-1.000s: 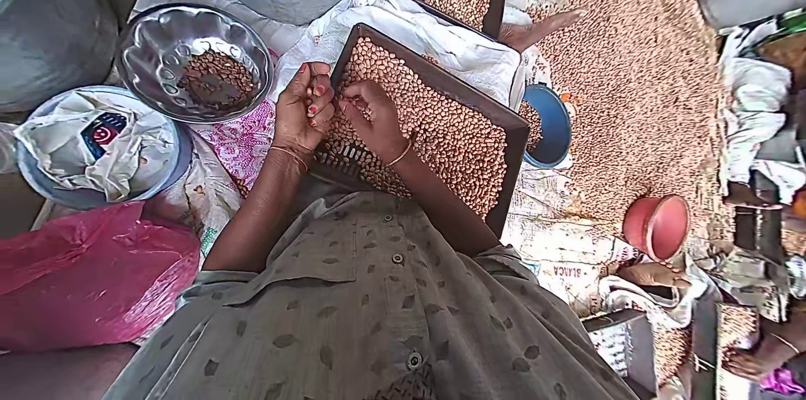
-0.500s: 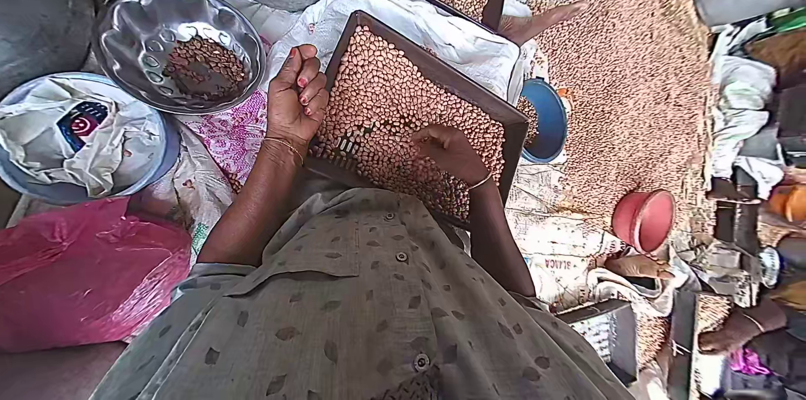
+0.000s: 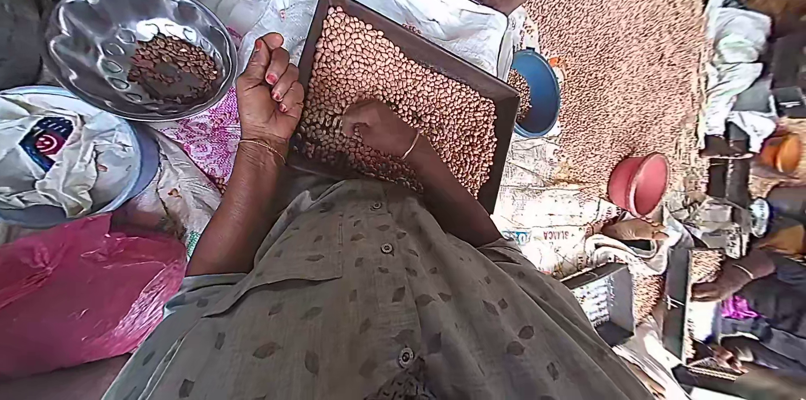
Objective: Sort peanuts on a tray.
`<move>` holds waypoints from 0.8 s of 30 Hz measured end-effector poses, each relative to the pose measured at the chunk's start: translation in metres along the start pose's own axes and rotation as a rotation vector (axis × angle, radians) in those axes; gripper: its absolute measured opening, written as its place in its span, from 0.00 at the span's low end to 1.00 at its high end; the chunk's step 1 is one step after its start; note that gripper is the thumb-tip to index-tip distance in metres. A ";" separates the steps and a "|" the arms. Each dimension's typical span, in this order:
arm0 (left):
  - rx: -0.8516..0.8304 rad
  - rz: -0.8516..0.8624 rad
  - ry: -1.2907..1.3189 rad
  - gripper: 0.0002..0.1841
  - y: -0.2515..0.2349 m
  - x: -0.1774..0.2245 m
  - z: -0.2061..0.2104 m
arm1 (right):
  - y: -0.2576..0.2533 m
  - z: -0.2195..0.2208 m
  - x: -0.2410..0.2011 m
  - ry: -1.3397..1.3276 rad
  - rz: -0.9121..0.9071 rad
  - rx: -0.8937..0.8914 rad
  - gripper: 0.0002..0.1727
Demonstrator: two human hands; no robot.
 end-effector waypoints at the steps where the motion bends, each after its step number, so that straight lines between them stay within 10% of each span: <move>1: -0.013 -0.001 0.007 0.23 0.000 0.000 0.000 | 0.009 -0.026 0.015 -0.034 0.058 0.148 0.13; 5: -0.014 0.004 0.013 0.22 -0.001 0.001 0.002 | 0.052 -0.086 0.046 -0.427 0.387 0.539 0.14; 11: -0.020 -0.010 0.039 0.21 -0.001 0.000 0.003 | 0.081 -0.002 0.033 -0.938 0.657 0.114 0.29; 15: 0.005 -0.002 0.012 0.21 0.001 0.000 0.001 | 0.104 -0.031 0.070 -1.074 0.951 0.602 0.20; 20: -0.012 -0.010 0.031 0.22 -0.001 0.000 0.003 | 0.132 -0.086 0.086 -0.838 0.812 1.329 0.13; 24: -0.013 -0.010 0.060 0.21 -0.001 0.000 0.002 | 0.078 -0.078 0.050 -0.668 0.544 0.954 0.13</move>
Point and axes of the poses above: each hand's wrist, its own y-axis away from the middle knuckle, its own z-axis out of the palm, x = y × z, the point moved 8 cm from there along -y, towards the middle knuckle, and after that the axes turned 9 degrees about x, right-handed, at the moved point
